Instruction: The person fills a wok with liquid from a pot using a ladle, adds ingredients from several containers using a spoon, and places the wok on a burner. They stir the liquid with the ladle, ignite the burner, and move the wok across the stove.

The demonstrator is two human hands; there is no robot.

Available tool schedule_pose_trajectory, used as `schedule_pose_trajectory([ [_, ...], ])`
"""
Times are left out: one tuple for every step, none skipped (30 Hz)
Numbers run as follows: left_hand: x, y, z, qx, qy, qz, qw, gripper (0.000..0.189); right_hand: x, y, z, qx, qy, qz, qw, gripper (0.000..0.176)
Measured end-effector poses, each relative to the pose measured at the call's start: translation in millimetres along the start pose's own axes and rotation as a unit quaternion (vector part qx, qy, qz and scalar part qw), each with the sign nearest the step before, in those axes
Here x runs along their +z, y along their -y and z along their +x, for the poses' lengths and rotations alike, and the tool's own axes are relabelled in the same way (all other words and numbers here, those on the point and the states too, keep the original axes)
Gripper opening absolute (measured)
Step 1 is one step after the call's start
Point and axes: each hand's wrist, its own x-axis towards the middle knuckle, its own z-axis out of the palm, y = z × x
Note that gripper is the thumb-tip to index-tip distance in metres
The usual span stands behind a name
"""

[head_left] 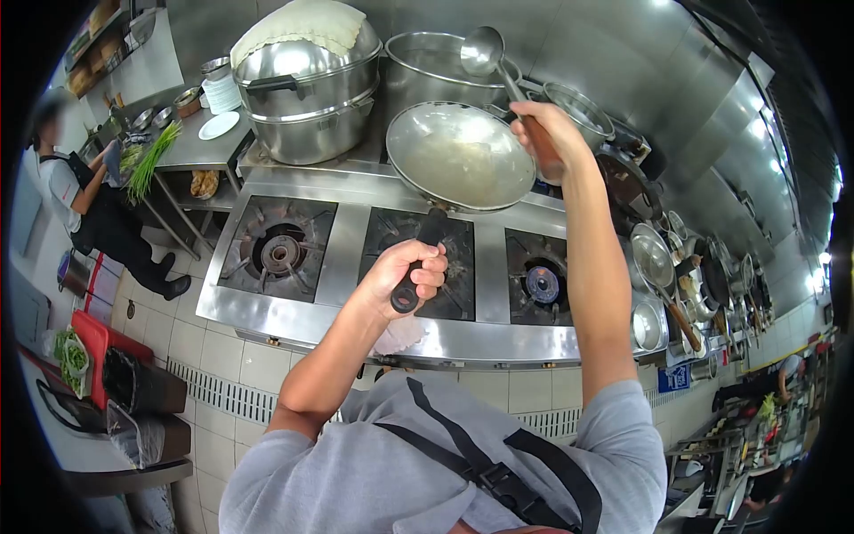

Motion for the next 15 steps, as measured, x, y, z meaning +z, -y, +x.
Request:
schedule_pose_trajectory([
  [1,-3,0,0.0,0.002,0.006,1.0,0.01,8,5,15,-0.001,0.002,-0.001,1.0,0.019],
  [2,-5,0,0.001,0.004,0.011,1.0,0.01,15,9,29,-0.008,-0.01,-0.065,0.998,0.018],
  [-1,-6,0,0.005,0.007,0.014,1.0,0.01,21,13,41,-0.015,-0.021,-0.128,0.991,0.018],
  [-1,-8,0,0.006,0.011,0.019,1.0,0.01,25,16,51,-0.019,-0.018,-0.13,0.991,0.018],
  [-3,-10,-1,0.001,0.021,0.027,0.999,0.009,27,16,60,0.006,-0.028,-0.109,0.994,0.017],
  [-6,-12,-1,-0.004,0.031,0.035,0.999,0.009,28,15,70,0.032,-0.038,-0.088,0.995,0.016],
  [-6,-14,-2,0.0,0.031,0.034,0.999,0.009,25,16,81,0.068,-0.024,-0.055,0.996,0.016],
  [-7,-14,-2,0.0,0.033,0.042,0.999,0.008,27,19,81,0.067,-0.022,-0.057,0.996,0.016],
  [-7,-14,-2,0.0,0.034,0.05,0.998,0.008,29,23,80,0.072,-0.025,-0.048,0.996,0.016],
  [-7,-14,-2,0.001,0.034,0.05,0.998,0.008,30,27,78,0.075,-0.029,-0.039,0.996,0.018],
  [-6,-15,-2,-0.001,0.032,0.054,0.998,0.008,13,20,109,0.11,-0.001,0.03,0.994,0.016],
  [-6,-15,-3,-0.004,0.029,0.058,0.998,0.007,5,24,113,0.109,-0.001,0.03,0.994,0.016],
  [-6,-15,-3,-0.004,0.029,0.059,0.998,0.007,-1,26,115,0.15,0.049,0.135,0.978,0.017],
  [-7,-17,-2,-0.01,0.032,0.058,0.998,0.007,-1,29,114,0.187,0.099,0.239,0.948,0.019],
  [-7,-17,-2,-0.017,0.035,0.058,0.998,0.007,-3,31,111,0.167,0.1,0.304,0.932,0.017],
])
